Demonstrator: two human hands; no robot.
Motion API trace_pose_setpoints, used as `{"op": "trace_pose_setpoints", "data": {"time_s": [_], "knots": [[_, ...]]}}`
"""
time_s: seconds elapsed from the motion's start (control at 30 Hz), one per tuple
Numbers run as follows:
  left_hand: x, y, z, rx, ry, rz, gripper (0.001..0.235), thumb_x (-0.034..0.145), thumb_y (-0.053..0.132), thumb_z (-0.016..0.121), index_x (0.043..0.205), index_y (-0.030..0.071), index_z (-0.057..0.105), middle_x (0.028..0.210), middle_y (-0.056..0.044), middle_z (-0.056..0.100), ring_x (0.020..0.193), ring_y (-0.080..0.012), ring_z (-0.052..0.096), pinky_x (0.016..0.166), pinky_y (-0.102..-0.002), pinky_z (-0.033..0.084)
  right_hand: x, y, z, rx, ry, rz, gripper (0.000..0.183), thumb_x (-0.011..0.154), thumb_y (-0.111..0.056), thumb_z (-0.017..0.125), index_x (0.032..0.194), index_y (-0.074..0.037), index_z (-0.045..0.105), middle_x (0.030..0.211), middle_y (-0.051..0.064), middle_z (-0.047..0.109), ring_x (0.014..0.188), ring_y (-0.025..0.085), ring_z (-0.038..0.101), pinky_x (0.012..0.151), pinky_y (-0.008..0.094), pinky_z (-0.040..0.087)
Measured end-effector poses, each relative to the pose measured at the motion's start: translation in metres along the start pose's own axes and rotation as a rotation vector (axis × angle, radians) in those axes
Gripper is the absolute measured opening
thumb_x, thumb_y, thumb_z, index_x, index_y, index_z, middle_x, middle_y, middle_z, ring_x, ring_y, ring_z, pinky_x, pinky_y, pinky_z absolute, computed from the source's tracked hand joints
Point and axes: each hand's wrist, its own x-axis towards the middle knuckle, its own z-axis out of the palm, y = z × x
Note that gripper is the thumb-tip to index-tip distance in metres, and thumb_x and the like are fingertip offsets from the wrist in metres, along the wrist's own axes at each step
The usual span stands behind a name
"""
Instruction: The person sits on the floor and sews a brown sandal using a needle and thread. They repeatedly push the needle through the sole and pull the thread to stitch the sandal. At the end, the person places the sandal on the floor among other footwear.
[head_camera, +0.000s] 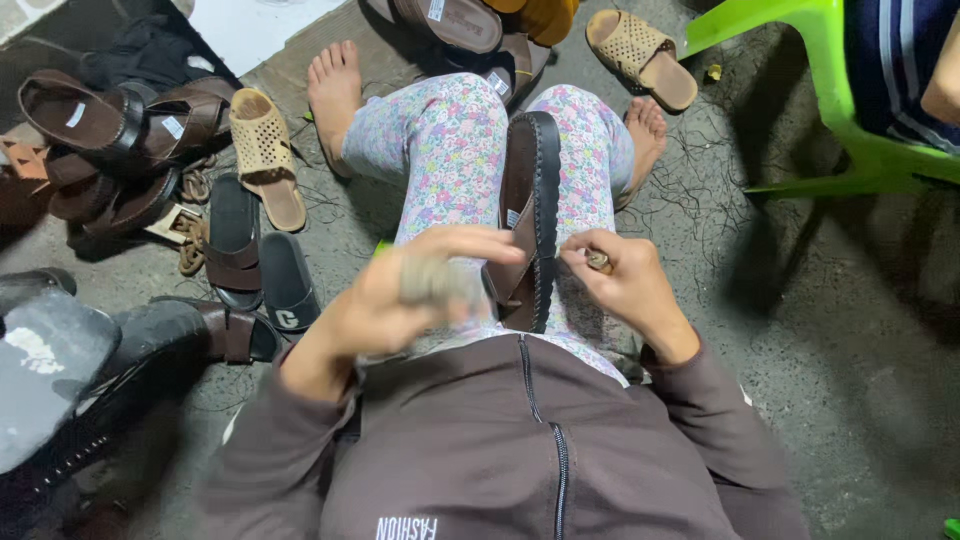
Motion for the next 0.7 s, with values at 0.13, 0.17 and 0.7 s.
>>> {"op": "trace_pose_setpoints", "data": {"time_s": [0.13, 0.17, 0.7], "knots": [[0.056, -0.059, 0.02, -0.304, 0.258, -0.146, 0.027, 0.1, 0.023, 0.047, 0.088, 0.004, 0.063, 0.07, -0.008, 0.058, 0.079, -0.0262, 0.067, 0.084, -0.041, 0.047, 0.001, 0.01, 0.0, 0.363, -0.193, 0.324, 0.011, 0.074, -0.002, 0.074, 0.084, -0.006, 0.075, 0.053, 0.002, 0.06, 0.051, 0.007, 0.046, 0.047, 0.021, 0.04], [0.073, -0.078, 0.029, -0.435, 0.405, -0.163, 0.03, 0.101, 0.024, 0.046, 0.09, 0.001, 0.062, 0.053, -0.009, 0.046, 0.056, -0.0264, 0.068, 0.06, -0.03, 0.055, -0.002, 0.016, 0.002, 0.477, -0.224, 0.397, 0.012, 0.073, -0.001, 0.074, 0.084, -0.003, 0.075, 0.052, 0.001, 0.059, 0.049, 0.005, 0.043, 0.042, 0.019, 0.037], [0.133, -0.118, 0.025, -0.679, 0.584, -0.273, 0.029, 0.09, 0.036, 0.057, 0.075, 0.012, 0.062, 0.05, 0.009, 0.036, 0.036, -0.0028, 0.026, 0.03, -0.018, 0.02, 0.009, -0.009, -0.007, 0.651, -0.322, 0.71, 0.008, 0.076, -0.007, 0.063, 0.077, -0.002, 0.069, 0.045, -0.002, 0.04, 0.034, 0.004, 0.025, 0.031, 0.021, 0.017]]}}
